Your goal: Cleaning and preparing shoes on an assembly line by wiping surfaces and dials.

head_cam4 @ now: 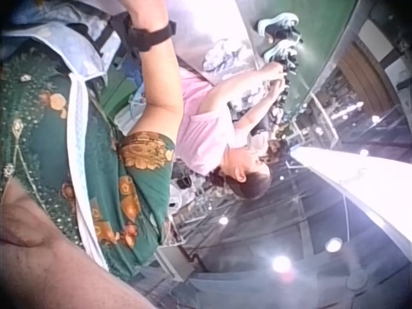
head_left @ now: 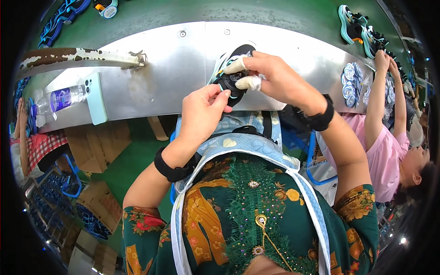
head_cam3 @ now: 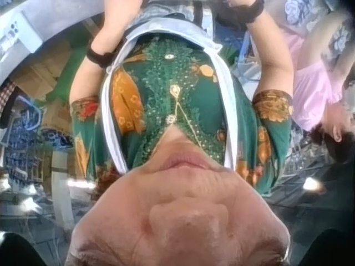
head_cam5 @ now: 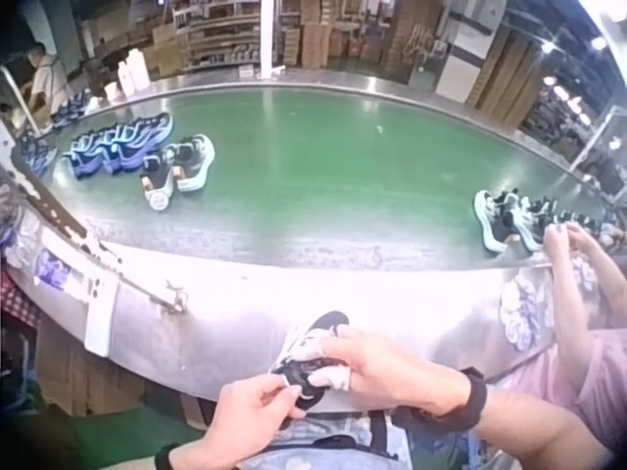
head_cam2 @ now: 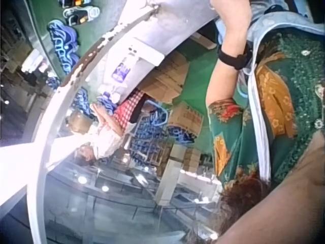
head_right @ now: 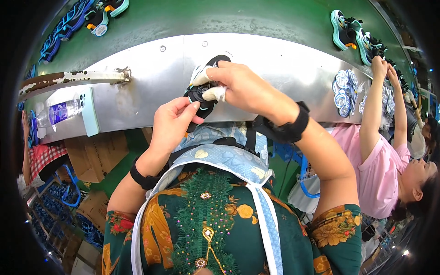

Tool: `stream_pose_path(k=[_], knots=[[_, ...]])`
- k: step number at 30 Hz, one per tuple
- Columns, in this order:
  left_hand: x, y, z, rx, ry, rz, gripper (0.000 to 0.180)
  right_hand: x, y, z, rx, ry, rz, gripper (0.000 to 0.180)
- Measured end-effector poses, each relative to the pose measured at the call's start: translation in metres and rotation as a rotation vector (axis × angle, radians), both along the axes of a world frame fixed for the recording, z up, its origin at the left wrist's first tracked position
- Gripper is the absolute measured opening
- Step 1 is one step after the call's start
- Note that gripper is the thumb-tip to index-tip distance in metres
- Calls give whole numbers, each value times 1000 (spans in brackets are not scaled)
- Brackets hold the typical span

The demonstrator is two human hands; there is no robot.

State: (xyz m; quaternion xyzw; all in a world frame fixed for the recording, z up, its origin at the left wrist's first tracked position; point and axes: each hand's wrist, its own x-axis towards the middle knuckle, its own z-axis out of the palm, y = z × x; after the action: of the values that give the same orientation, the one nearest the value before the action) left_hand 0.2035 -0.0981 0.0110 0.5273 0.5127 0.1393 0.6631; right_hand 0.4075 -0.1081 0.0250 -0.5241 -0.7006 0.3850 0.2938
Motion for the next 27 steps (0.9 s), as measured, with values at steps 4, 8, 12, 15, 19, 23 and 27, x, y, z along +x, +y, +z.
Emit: stream_pose_path(k=[4, 8, 12, 15, 19, 23, 27], knots=[[4, -2, 4, 36, 27, 2, 20, -34, -28, -23, 164, -226, -387, 25], [-2, 0, 0, 41, 39, -30, 22, -13, -13, -15, -67, 89, -281, 15], [-4, 3, 1, 40, 13, -66, 25, 21, 6, 0, -170, 197, -232, 34], [-1, 5, 2, 22, 24, -62, 26, 13, -3, 4, -304, 148, -8, 43], [1, 5, 5, -15, 17, -16, 27, -7, 2, 6, -157, -137, 35, 38], [1, 11, -4, -75, -29, 0, 26, -3, 9, -5, -216, 88, 12, 33], [-2, 12, -6, -99, -17, -26, 22, -1, 12, 2, -244, 66, 47, 29]])
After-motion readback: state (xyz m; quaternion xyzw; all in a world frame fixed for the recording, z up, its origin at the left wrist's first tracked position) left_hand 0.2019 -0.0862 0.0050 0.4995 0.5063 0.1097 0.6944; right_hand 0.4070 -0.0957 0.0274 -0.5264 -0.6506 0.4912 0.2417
